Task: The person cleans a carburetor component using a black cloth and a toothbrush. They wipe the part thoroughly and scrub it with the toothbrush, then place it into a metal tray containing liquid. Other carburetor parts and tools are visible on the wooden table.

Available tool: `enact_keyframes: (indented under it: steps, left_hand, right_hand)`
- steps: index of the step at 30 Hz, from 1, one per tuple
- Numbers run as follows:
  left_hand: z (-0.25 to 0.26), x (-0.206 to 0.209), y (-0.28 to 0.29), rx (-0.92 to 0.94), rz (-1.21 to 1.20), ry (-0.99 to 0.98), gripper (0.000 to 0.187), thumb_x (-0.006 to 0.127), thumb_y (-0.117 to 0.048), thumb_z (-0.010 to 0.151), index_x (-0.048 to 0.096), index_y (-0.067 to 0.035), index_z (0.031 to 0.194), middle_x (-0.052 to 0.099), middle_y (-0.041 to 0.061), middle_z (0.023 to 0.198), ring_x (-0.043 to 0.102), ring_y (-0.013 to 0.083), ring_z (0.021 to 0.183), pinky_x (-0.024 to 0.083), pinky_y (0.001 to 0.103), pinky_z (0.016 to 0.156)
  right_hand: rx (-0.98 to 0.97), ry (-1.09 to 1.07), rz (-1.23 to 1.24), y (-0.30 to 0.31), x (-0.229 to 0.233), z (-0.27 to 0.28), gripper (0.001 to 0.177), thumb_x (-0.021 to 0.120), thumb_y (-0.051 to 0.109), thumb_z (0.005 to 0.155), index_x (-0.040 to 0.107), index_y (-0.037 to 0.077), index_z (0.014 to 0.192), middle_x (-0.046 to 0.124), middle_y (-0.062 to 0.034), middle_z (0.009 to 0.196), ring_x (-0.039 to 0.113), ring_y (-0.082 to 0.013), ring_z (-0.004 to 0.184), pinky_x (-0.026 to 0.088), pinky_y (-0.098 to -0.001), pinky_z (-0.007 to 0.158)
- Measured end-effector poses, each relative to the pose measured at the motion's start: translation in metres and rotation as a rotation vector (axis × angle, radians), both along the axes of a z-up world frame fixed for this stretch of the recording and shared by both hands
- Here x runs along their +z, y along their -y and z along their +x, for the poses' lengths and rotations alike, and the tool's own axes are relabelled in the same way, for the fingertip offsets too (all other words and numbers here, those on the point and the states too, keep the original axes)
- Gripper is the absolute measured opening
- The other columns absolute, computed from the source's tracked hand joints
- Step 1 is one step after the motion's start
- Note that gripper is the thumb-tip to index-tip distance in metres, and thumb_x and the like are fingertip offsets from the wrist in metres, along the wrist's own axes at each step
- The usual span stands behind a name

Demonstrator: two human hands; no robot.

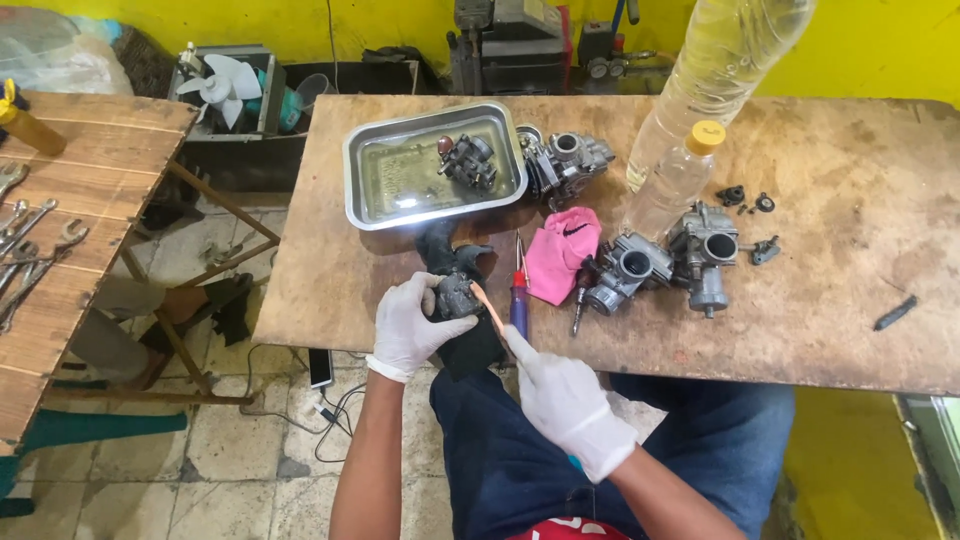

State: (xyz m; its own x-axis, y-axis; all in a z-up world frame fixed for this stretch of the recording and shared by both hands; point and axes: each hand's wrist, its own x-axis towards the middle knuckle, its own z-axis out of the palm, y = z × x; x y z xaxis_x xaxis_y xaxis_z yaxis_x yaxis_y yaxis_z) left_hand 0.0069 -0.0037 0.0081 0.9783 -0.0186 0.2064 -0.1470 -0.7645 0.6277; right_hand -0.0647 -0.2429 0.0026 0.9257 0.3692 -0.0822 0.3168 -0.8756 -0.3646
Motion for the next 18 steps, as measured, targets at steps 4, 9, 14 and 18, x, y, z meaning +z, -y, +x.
enact_keyframes:
  steps: [4, 9, 14, 18]
  left_hand:
    - [0.003, -0.003, -0.002, -0.005, 0.007, 0.023, 0.058, 0.09, -0.056, 0.061, 0.065, -0.017, 0.096, 0.045, -0.008, 0.061, 0.047, 0.0141, 0.057, 0.039, 0.037, 0.059]
    - [0.001, -0.004, -0.001, -0.011, 0.012, 0.026, 0.056, 0.09, -0.057, 0.063, 0.061, -0.019, 0.092, 0.044, -0.009, 0.062, 0.047, 0.0147, 0.057, 0.039, 0.037, 0.064]
    - [0.002, -0.006, -0.003, -0.017, 0.008, 0.031, 0.06, 0.09, -0.059, 0.062, 0.062, -0.017, 0.095, 0.045, -0.008, 0.061, 0.047, 0.0145, 0.056, 0.039, 0.037, 0.059]
    - [0.002, -0.003, -0.002, -0.003, 0.024, 0.027, 0.058, 0.09, -0.058, 0.062, 0.06, -0.018, 0.091, 0.044, -0.008, 0.06, 0.049, 0.0156, 0.056, 0.04, 0.038, 0.06]
  right_hand:
    - [0.004, 0.032, -0.082, 0.005, 0.008, -0.013, 0.061, 0.049, 0.025, 0.1, 0.039, 0.022, 0.159, 0.071, -0.01, 0.069, 0.069, -0.0297, 0.055, 0.055, -0.0493, 0.054]
    - [-0.056, 0.011, 0.086, -0.01, -0.001, 0.013, 0.059, 0.046, 0.023, 0.098, 0.045, 0.022, 0.157, 0.071, -0.0181, 0.069, 0.069, -0.04, 0.058, 0.052, -0.0583, 0.057]
    - [-0.11, 0.066, 0.047, -0.003, 0.011, -0.009, 0.061, 0.048, 0.023, 0.099, 0.04, 0.031, 0.158, 0.069, -0.0121, 0.073, 0.067, -0.041, 0.057, 0.052, -0.0576, 0.056]
    - [-0.043, 0.28, -0.031, -0.014, -0.013, 0.003, 0.065, 0.054, 0.02, 0.096, 0.04, 0.024, 0.159, 0.06, -0.0111, 0.063, 0.061, -0.0353, 0.046, 0.05, -0.0536, 0.044]
